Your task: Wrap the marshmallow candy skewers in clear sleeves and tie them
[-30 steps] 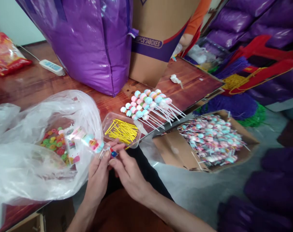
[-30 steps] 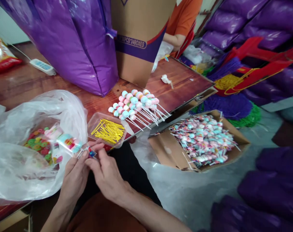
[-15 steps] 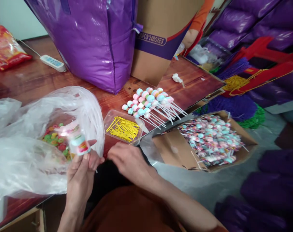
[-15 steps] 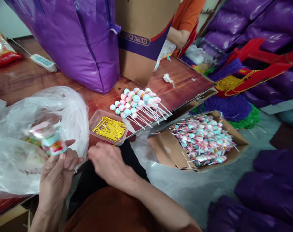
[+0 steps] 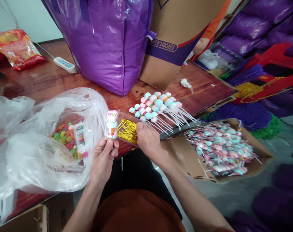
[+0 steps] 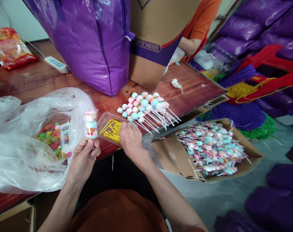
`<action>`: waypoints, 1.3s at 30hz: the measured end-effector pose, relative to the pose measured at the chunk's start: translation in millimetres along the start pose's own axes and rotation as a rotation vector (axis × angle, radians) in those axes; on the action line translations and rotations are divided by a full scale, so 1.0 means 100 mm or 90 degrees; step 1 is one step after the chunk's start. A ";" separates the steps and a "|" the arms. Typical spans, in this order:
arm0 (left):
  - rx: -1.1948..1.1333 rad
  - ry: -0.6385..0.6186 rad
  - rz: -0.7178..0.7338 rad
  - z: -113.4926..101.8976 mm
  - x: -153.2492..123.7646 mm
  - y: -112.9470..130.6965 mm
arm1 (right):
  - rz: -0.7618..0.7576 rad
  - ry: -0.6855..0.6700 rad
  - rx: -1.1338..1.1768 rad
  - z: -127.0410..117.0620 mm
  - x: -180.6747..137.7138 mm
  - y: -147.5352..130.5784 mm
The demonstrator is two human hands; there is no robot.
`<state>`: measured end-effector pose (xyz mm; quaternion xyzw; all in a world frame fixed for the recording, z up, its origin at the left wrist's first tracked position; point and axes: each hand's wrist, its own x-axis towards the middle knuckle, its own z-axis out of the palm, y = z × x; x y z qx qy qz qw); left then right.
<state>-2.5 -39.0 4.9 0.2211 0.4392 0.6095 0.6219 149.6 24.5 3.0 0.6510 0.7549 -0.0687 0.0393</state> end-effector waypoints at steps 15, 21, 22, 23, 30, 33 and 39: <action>0.041 0.071 0.044 0.14 0.09 -0.02 | -0.032 0.022 0.044 -0.02 -0.01 0.07; 0.009 0.030 0.027 0.15 0.18 -0.03 | -0.036 0.180 0.435 0.02 -0.07 0.21; 0.001 0.029 0.023 0.16 0.19 -0.04 | -0.042 0.211 0.533 0.02 -0.09 0.20; -0.005 0.029 0.019 0.17 0.20 -0.04 | -0.050 0.219 0.636 0.02 -0.11 0.18; 0.038 -0.037 0.044 0.22 0.16 -0.13 | -0.096 0.103 0.920 0.02 -0.21 -0.13; 0.111 -0.046 0.086 0.20 0.15 -0.16 | -0.070 0.119 0.917 0.04 -0.20 -0.19; 0.052 -0.022 0.023 0.22 0.21 -0.12 | -0.063 0.113 0.980 0.11 -0.23 -0.22</action>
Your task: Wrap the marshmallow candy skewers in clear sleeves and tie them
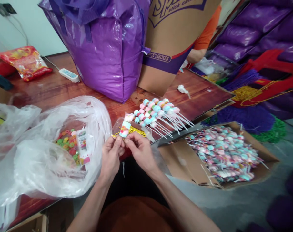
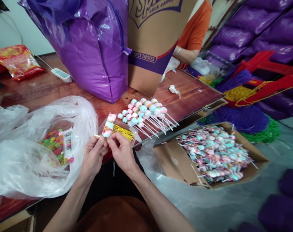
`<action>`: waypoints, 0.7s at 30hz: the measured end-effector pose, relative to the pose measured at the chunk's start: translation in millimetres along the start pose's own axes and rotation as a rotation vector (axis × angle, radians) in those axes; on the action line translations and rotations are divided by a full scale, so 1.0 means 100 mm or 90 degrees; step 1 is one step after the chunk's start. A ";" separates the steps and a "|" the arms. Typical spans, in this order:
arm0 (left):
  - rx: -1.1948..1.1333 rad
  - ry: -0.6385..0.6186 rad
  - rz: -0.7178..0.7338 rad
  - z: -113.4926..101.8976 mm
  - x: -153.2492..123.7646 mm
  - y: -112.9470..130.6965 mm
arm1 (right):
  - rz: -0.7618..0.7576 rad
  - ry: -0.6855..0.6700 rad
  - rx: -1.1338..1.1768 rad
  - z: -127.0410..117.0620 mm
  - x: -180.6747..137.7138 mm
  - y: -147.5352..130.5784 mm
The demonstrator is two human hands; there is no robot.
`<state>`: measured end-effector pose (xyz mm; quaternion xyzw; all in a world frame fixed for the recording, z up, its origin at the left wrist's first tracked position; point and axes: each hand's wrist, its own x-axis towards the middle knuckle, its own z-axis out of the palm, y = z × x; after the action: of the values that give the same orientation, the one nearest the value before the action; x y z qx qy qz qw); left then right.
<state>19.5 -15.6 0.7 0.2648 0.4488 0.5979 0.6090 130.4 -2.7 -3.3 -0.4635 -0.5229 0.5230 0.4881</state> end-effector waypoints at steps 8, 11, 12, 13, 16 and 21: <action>-0.275 -0.132 -0.375 -0.07 -0.07 0.24 | -0.162 -0.094 -0.083 -0.18 -0.02 -0.14; -0.221 -0.169 -0.383 -0.06 -0.10 0.25 | -0.175 -0.141 -0.111 -0.23 -0.01 -0.18; -0.173 -0.169 -0.352 -0.04 -0.10 0.24 | -0.182 -0.130 -0.138 -0.23 -0.01 -0.18; -0.116 -0.151 -0.297 -0.02 -0.12 0.21 | -0.186 -0.108 -0.169 -0.22 -0.02 -0.17; 0.098 -0.033 -0.041 0.04 -0.16 0.12 | -0.165 -0.052 -0.219 -0.15 -0.04 -0.11; 0.292 0.022 0.137 0.03 -0.21 0.01 | -0.042 -0.059 -0.066 -0.08 -0.02 -0.01</action>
<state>24.0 -34.7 7.5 0.4322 0.5525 0.5461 0.4580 139.0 -3.6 -2.9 -0.4459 -0.5862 0.5002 0.4555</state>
